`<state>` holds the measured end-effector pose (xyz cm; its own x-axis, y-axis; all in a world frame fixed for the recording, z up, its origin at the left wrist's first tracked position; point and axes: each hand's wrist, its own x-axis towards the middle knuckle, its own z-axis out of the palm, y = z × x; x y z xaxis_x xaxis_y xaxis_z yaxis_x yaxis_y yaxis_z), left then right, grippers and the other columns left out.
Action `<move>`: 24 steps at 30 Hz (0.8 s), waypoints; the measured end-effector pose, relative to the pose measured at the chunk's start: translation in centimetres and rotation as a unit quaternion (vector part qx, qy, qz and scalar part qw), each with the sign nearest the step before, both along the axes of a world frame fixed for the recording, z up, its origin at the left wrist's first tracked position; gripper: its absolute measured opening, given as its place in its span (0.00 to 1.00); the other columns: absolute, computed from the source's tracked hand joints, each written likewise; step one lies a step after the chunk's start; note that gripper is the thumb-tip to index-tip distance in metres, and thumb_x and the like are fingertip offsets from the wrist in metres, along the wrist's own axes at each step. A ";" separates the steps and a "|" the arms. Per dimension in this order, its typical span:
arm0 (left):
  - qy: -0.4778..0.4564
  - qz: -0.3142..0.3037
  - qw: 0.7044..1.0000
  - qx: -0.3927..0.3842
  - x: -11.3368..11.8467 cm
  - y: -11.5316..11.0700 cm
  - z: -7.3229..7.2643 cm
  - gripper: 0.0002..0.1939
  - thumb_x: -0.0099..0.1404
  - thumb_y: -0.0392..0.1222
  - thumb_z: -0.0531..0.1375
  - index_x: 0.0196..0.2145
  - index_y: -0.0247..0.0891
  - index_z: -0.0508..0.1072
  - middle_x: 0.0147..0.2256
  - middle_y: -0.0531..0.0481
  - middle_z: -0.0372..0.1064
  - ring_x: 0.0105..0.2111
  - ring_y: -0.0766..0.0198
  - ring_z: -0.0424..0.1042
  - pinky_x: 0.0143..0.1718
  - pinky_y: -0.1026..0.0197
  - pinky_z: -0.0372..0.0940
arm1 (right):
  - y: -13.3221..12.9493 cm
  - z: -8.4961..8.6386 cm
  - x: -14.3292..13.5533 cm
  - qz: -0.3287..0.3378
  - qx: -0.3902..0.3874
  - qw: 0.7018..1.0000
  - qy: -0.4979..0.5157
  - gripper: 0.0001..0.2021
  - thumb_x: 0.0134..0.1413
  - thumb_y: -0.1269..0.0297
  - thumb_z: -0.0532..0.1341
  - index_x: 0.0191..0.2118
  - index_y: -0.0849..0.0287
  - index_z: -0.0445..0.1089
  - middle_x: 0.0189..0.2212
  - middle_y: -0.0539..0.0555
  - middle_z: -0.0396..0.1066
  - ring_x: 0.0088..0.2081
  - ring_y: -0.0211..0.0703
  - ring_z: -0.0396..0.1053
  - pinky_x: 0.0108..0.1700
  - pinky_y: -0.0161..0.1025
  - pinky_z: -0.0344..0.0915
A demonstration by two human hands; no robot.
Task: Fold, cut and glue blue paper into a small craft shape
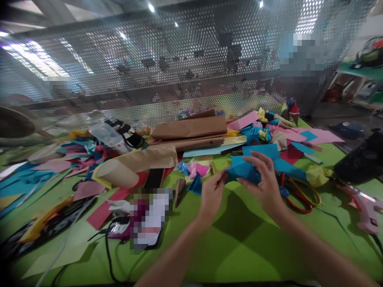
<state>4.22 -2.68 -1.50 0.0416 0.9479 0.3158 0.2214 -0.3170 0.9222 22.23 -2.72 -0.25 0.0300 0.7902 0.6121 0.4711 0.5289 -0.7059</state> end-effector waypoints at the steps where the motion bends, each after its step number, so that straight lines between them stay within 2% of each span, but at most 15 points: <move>1: 0.001 0.000 1.000 0.001 0.0 0.0 0.0 0.17 0.73 0.42 0.56 0.55 0.43 0.77 0.51 0.47 0.78 0.48 0.55 0.78 0.51 0.54 0.70 | -0.1 0.0 -0.1 -0.009 0.021 0.999 -0.048 0.22 0.57 0.61 0.69 0.56 0.42 0.68 0.63 0.56 0.59 0.62 0.57 0.61 0.57 0.55 0.66; 3: 0.002 0.001 1.000 0.000 0.1 -0.1 -0.1 0.17 0.73 0.41 0.55 0.56 0.43 0.76 0.51 0.48 0.78 0.47 0.56 0.78 0.51 0.55 0.70 | -0.2 0.0 -0.2 -0.013 0.043 0.993 -0.109 0.20 0.57 0.62 0.69 0.55 0.44 0.70 0.65 0.57 0.58 0.65 0.60 0.59 0.60 0.57 0.64; 8: -0.005 0.004 1.000 -0.019 0.3 -0.2 -0.1 0.18 0.73 0.44 0.55 0.57 0.43 0.76 0.49 0.48 0.80 0.45 0.55 0.78 0.51 0.54 0.70 | -0.2 -0.2 -0.3 -0.024 0.071 0.983 -0.165 0.18 0.63 0.65 0.64 0.57 0.47 0.71 0.68 0.58 0.56 0.62 0.58 0.64 0.55 0.54 0.69; 11: -0.028 0.000 0.999 -0.039 0.5 -0.2 0.0 0.18 0.73 0.44 0.56 0.56 0.41 0.76 0.49 0.48 0.79 0.48 0.55 0.77 0.53 0.53 0.69 | -0.1 -0.2 -0.3 -0.027 0.085 0.979 -0.183 0.17 0.65 0.67 0.61 0.57 0.45 0.72 0.67 0.57 0.60 0.63 0.57 0.64 0.56 0.53 0.69; 15: -0.053 0.003 0.997 -0.054 0.6 -0.2 -0.1 0.18 0.72 0.44 0.57 0.55 0.40 0.77 0.50 0.47 0.79 0.48 0.54 0.77 0.55 0.51 0.68 | -0.1 -0.4 -0.3 -0.018 0.091 0.972 -0.216 0.20 0.67 0.66 0.59 0.61 0.44 0.70 0.65 0.55 0.64 0.63 0.57 0.65 0.61 0.57 0.64; 17: -0.059 0.007 0.997 -0.055 0.7 -0.2 0.0 0.18 0.72 0.43 0.57 0.55 0.40 0.77 0.51 0.46 0.78 0.49 0.54 0.77 0.55 0.51 0.68 | -0.2 -0.5 -0.2 -0.028 0.093 0.966 -0.240 0.19 0.67 0.65 0.59 0.61 0.43 0.70 0.65 0.55 0.65 0.60 0.57 0.68 0.58 0.56 0.65; 20: -0.067 0.009 0.996 -0.061 0.7 -0.3 0.1 0.17 0.72 0.43 0.57 0.55 0.40 0.77 0.52 0.46 0.78 0.50 0.54 0.77 0.56 0.51 0.67 | -0.3 -0.4 -0.1 -0.077 0.104 0.951 -0.280 0.18 0.66 0.62 0.62 0.58 0.41 0.73 0.62 0.54 0.69 0.53 0.58 0.71 0.51 0.55 0.64; 24: -0.072 0.003 0.995 -0.068 0.6 -0.3 0.4 0.18 0.72 0.43 0.57 0.56 0.40 0.77 0.53 0.46 0.77 0.51 0.54 0.76 0.56 0.52 0.67 | -0.5 -0.3 -0.1 -0.105 0.125 0.944 -0.286 0.15 0.64 0.62 0.64 0.54 0.40 0.77 0.56 0.52 0.75 0.49 0.56 0.70 0.51 0.53 0.60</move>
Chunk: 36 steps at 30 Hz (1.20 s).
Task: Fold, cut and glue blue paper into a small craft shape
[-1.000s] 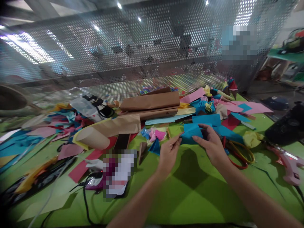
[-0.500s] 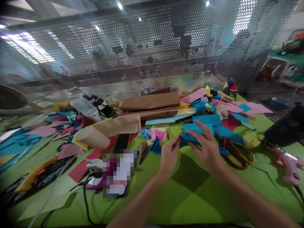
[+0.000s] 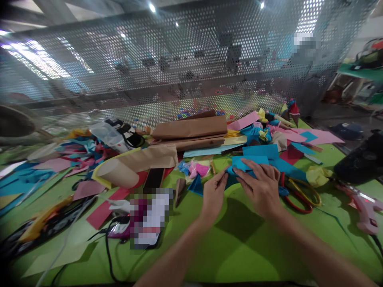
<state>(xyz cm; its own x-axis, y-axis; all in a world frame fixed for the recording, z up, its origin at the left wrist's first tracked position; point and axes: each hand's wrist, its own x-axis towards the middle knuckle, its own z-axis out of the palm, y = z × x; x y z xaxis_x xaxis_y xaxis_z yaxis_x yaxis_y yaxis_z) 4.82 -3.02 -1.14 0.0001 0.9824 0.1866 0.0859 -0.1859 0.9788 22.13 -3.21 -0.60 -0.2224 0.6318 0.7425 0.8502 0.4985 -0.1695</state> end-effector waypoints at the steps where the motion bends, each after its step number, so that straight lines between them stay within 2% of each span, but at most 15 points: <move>1: 0.003 0.000 1.000 0.000 0.0 0.0 0.0 0.18 0.72 0.43 0.57 0.56 0.40 0.77 0.52 0.46 0.77 0.51 0.54 0.76 0.56 0.53 0.67 | 0.0 0.0 0.0 0.009 -0.001 1.000 0.006 0.14 0.64 0.62 0.64 0.53 0.42 0.77 0.53 0.53 0.77 0.48 0.54 0.71 0.51 0.52 0.60; 5: 0.018 -0.006 1.000 0.010 0.0 0.1 -0.3 0.19 0.72 0.43 0.56 0.56 0.39 0.76 0.49 0.47 0.79 0.49 0.55 0.76 0.55 0.53 0.68 | 0.4 -0.2 -0.1 0.046 -0.024 0.998 0.043 0.11 0.64 0.63 0.64 0.50 0.47 0.78 0.43 0.52 0.81 0.44 0.51 0.72 0.48 0.49 0.60; 9: 0.022 -0.027 0.999 0.023 0.1 0.0 -0.5 0.18 0.71 0.42 0.57 0.56 0.40 0.77 0.50 0.47 0.79 0.48 0.55 0.77 0.54 0.53 0.69 | 0.5 0.0 -0.1 0.060 -0.037 0.996 0.061 0.10 0.65 0.63 0.63 0.49 0.49 0.77 0.41 0.53 0.81 0.42 0.51 0.72 0.46 0.48 0.60; 15: 0.032 -0.055 0.997 0.032 0.1 0.0 -0.6 0.19 0.71 0.38 0.55 0.57 0.42 0.76 0.50 0.48 0.79 0.49 0.56 0.77 0.56 0.53 0.68 | 0.5 0.2 -0.2 0.069 -0.050 0.993 0.079 0.07 0.66 0.62 0.61 0.41 0.49 0.78 0.35 0.52 0.80 0.38 0.50 0.72 0.43 0.46 0.60; 21: 0.029 -0.069 0.996 0.041 0.2 0.1 -0.9 0.21 0.70 0.35 0.54 0.57 0.44 0.76 0.52 0.49 0.78 0.52 0.56 0.76 0.58 0.50 0.67 | 0.4 0.1 -0.2 0.077 -0.052 0.993 0.076 0.06 0.65 0.62 0.62 0.43 0.51 0.77 0.36 0.52 0.80 0.38 0.50 0.72 0.44 0.46 0.61; 26: 0.045 -0.080 0.995 0.041 0.3 -0.1 -0.5 0.19 0.71 0.37 0.54 0.56 0.45 0.77 0.52 0.50 0.78 0.51 0.54 0.76 0.59 0.48 0.67 | 0.5 0.1 -0.1 0.074 -0.056 0.993 0.074 0.05 0.65 0.62 0.62 0.41 0.51 0.77 0.35 0.52 0.80 0.38 0.49 0.71 0.43 0.46 0.61; 29: 0.049 -0.095 0.993 0.040 0.2 -0.2 -0.3 0.19 0.71 0.38 0.54 0.55 0.45 0.78 0.52 0.50 0.77 0.51 0.54 0.76 0.58 0.49 0.68 | 0.5 0.0 -0.1 0.066 -0.057 0.993 0.075 0.06 0.65 0.62 0.62 0.38 0.51 0.77 0.34 0.52 0.80 0.38 0.49 0.71 0.44 0.46 0.61; 36: 0.078 -0.096 0.991 0.047 0.1 0.0 -0.5 0.19 0.72 0.39 0.53 0.54 0.45 0.78 0.50 0.51 0.79 0.48 0.54 0.77 0.54 0.52 0.69 | 0.6 0.1 -0.1 0.072 -0.056 0.993 0.072 0.06 0.66 0.62 0.62 0.39 0.51 0.76 0.34 0.51 0.80 0.38 0.50 0.70 0.42 0.46 0.60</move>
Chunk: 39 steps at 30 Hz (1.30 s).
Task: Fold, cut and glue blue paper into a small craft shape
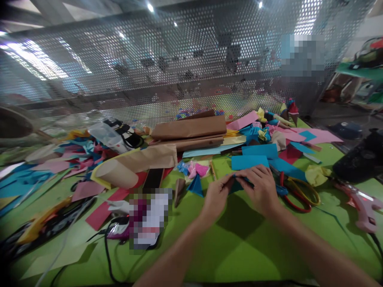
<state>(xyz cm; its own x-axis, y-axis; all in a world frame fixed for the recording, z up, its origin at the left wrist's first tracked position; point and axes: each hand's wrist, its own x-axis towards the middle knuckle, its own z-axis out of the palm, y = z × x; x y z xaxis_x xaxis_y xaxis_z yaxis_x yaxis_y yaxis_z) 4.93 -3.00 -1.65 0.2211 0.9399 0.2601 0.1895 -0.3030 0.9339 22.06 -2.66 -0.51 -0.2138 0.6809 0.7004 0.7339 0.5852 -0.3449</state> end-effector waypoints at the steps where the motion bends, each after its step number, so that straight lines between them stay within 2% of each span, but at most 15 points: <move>1: 0.007 0.000 1.000 0.002 0.0 0.0 0.0 0.18 0.72 0.39 0.53 0.53 0.44 0.78 0.50 0.50 0.79 0.47 0.54 0.77 0.53 0.53 0.70 | 0.0 0.0 0.0 0.000 -0.003 1.000 -0.002 0.06 0.66 0.62 0.62 0.38 0.52 0.76 0.34 0.51 0.80 0.38 0.50 0.70 0.42 0.46 0.60; 11: 0.000 0.017 1.000 0.005 -0.2 0.2 -0.1 0.17 0.72 0.39 0.53 0.53 0.43 0.78 0.49 0.48 0.79 0.47 0.56 0.77 0.51 0.57 0.68 | 0.4 -0.6 0.3 0.029 -0.073 0.997 0.002 0.07 0.67 0.58 0.60 0.41 0.54 0.72 0.36 0.55 0.76 0.40 0.52 0.68 0.42 0.47 0.61; 16: 0.003 0.007 1.000 0.010 -0.3 0.3 0.1 0.15 0.73 0.40 0.54 0.51 0.42 0.78 0.49 0.48 0.79 0.47 0.58 0.76 0.50 0.58 0.67 | 0.5 -0.3 0.5 0.037 -0.085 0.995 -0.026 0.09 0.68 0.59 0.58 0.37 0.55 0.71 0.34 0.54 0.76 0.39 0.51 0.67 0.42 0.47 0.59; 19: 0.003 -0.002 1.000 0.009 -0.4 0.3 0.2 0.14 0.72 0.44 0.57 0.49 0.41 0.78 0.47 0.48 0.79 0.45 0.58 0.76 0.48 0.60 0.67 | 0.4 0.0 0.5 0.038 -0.094 0.994 -0.039 0.09 0.69 0.60 0.56 0.37 0.55 0.70 0.34 0.55 0.75 0.39 0.52 0.66 0.42 0.47 0.58; 23: -0.001 0.012 1.000 0.004 -0.4 0.4 0.2 0.13 0.71 0.46 0.58 0.43 0.39 0.79 0.40 0.48 0.79 0.40 0.59 0.75 0.43 0.62 0.66 | 0.5 0.1 0.4 0.071 -0.110 0.991 -0.035 0.10 0.70 0.62 0.55 0.38 0.57 0.70 0.35 0.56 0.75 0.39 0.51 0.66 0.42 0.47 0.59; 26: 0.002 0.030 1.000 0.003 -0.5 0.4 0.2 0.13 0.71 0.46 0.58 0.40 0.38 0.80 0.36 0.49 0.78 0.37 0.60 0.73 0.40 0.62 0.64 | 0.6 0.1 0.4 0.085 -0.121 0.989 -0.008 0.08 0.69 0.61 0.57 0.40 0.56 0.71 0.36 0.55 0.75 0.39 0.51 0.67 0.43 0.47 0.60; 30: -0.007 0.057 0.998 -0.009 -0.9 0.6 0.6 0.14 0.71 0.48 0.58 0.38 0.38 0.79 0.34 0.50 0.76 0.35 0.61 0.71 0.37 0.63 0.62 | 0.8 0.4 0.9 0.061 -0.151 0.981 0.102 0.09 0.67 0.57 0.59 0.41 0.55 0.73 0.36 0.55 0.75 0.41 0.50 0.69 0.45 0.46 0.62; 34: -0.031 0.072 0.997 -0.020 -1.5 1.0 1.1 0.14 0.70 0.50 0.59 0.35 0.37 0.77 0.31 0.51 0.72 0.33 0.63 0.67 0.35 0.64 0.60 | 1.1 1.2 1.9 0.056 -0.242 0.942 0.225 0.14 0.64 0.50 0.60 0.43 0.53 0.76 0.43 0.55 0.75 0.48 0.52 0.69 0.51 0.47 0.62; 39: -0.067 0.075 0.994 -0.039 -1.9 1.2 1.6 0.14 0.70 0.50 0.59 0.35 0.37 0.76 0.30 0.52 0.70 0.33 0.64 0.65 0.34 0.64 0.59 | 1.4 1.3 2.0 0.121 -0.396 0.847 0.334 0.19 0.56 0.44 0.66 0.43 0.55 0.78 0.43 0.56 0.77 0.45 0.51 0.71 0.47 0.44 0.65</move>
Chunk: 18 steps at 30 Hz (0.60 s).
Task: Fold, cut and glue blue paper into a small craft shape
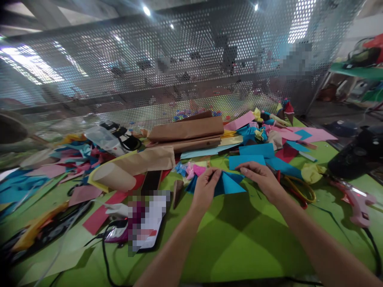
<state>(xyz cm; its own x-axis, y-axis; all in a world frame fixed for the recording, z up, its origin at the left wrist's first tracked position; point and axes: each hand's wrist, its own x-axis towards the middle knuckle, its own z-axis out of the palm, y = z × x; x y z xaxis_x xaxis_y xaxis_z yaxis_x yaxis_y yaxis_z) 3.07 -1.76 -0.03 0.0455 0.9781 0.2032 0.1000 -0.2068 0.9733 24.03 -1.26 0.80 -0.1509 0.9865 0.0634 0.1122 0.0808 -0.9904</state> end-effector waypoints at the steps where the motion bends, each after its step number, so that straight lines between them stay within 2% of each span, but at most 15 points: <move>1: -0.006 -0.001 1.000 0.000 0.0 0.0 0.0 0.13 0.70 0.49 0.59 0.35 0.37 0.76 0.31 0.52 0.71 0.33 0.64 0.65 0.35 0.64 0.59 | 0.0 -0.1 -0.2 0.010 -0.013 1.000 0.007 0.21 0.53 0.44 0.68 0.42 0.56 0.79 0.41 0.56 0.78 0.44 0.51 0.72 0.46 0.43 0.65; 5: -0.045 -0.009 0.999 -0.021 -0.2 0.5 -0.3 0.13 0.68 0.49 0.61 0.34 0.37 0.77 0.31 0.53 0.71 0.34 0.65 0.65 0.36 0.64 0.58 | -0.1 -0.1 -0.8 0.011 -0.024 1.000 0.007 0.23 0.43 0.42 0.73 0.36 0.58 0.78 0.34 0.55 0.77 0.38 0.48 0.72 0.41 0.42 0.68; 11: -0.216 -0.007 0.967 -0.136 -0.5 1.6 -1.9 0.16 0.58 0.53 0.70 0.30 0.36 0.75 0.28 0.55 0.66 0.29 0.69 0.63 0.32 0.66 0.57 | 0.0 -0.3 -1.1 0.018 0.005 0.998 0.060 0.26 0.40 0.50 0.76 0.46 0.54 0.78 0.42 0.57 0.78 0.45 0.52 0.74 0.46 0.46 0.71; 15: -0.281 -0.025 0.942 -0.184 -0.1 1.3 -2.0 0.17 0.54 0.51 0.73 0.31 0.36 0.76 0.28 0.54 0.68 0.28 0.70 0.65 0.30 0.67 0.59 | 0.0 -0.9 -1.2 -0.024 0.013 0.995 0.091 0.21 0.41 0.49 0.76 0.39 0.55 0.79 0.35 0.55 0.78 0.37 0.47 0.73 0.41 0.44 0.70; 18: -0.320 -0.029 0.924 -0.206 0.2 1.0 -1.5 0.16 0.51 0.48 0.74 0.31 0.36 0.76 0.27 0.54 0.68 0.27 0.70 0.66 0.30 0.68 0.61 | -0.2 -1.0 -1.2 -0.064 -0.005 0.990 0.126 0.19 0.37 0.50 0.77 0.33 0.55 0.78 0.30 0.52 0.76 0.32 0.43 0.71 0.36 0.40 0.67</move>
